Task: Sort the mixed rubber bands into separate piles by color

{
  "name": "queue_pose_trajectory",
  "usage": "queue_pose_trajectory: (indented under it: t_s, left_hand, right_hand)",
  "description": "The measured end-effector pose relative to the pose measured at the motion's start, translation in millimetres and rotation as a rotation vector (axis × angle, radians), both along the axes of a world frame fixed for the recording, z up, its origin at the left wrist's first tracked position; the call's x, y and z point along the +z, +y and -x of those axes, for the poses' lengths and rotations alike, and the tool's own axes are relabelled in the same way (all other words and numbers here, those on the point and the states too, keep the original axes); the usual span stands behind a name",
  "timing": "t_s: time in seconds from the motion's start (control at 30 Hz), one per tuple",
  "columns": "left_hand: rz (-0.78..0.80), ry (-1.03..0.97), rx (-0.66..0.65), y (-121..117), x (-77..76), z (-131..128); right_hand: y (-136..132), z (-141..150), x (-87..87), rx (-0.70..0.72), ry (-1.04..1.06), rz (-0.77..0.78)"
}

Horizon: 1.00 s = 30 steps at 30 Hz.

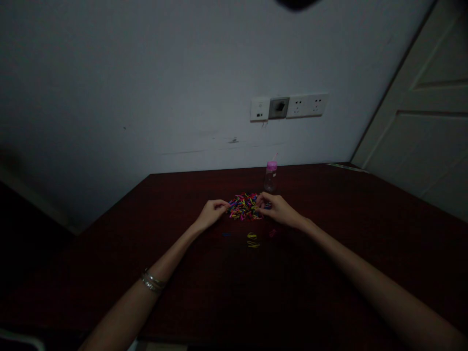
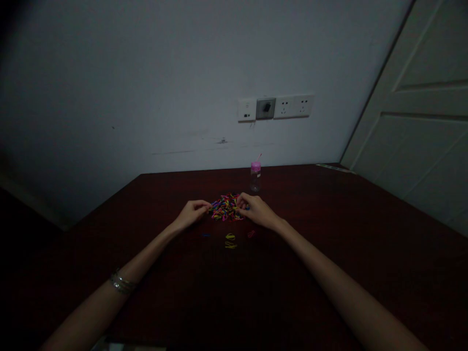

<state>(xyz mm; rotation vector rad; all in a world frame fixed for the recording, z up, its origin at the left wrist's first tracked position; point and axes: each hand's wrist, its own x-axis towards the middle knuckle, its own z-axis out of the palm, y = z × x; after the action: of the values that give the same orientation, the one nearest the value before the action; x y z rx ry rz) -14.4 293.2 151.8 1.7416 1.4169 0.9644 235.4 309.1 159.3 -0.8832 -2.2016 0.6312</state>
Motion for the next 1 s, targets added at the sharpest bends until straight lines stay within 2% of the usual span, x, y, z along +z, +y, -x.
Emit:
queue_pose_trajectory:
  t_s: [0.17,0.37,0.57,0.77,0.87,1.0]
  left_hand:
    - [0.004,-0.023,0.004,-1,1.3,-1]
    - [-0.011,-0.018,0.003,-3,2.4,-1]
    - [-0.012,-0.017,0.002,-1,0.2,1]
    - [-0.010,-0.002,-0.003,-1,0.0,0]
    - [-0.023,0.014,-0.002,-2,0.3,0]
    - [-0.096,0.111,-0.048,-5,1.1,-1]
  right_hand:
    - [-7,0,9.8,0.025,0.005,0.042]
    - [-27,7,20.1,0.222,-0.180,0.231]
    - [-39,16,17.8,0.270,-0.362,0.173]
    - [-42,20,18.3,0.305,-0.365,0.160]
    - [-40,14,28.7,0.276,-0.319,0.181]
    - [-31,-8,46.1,0.131,-0.163,0.137]
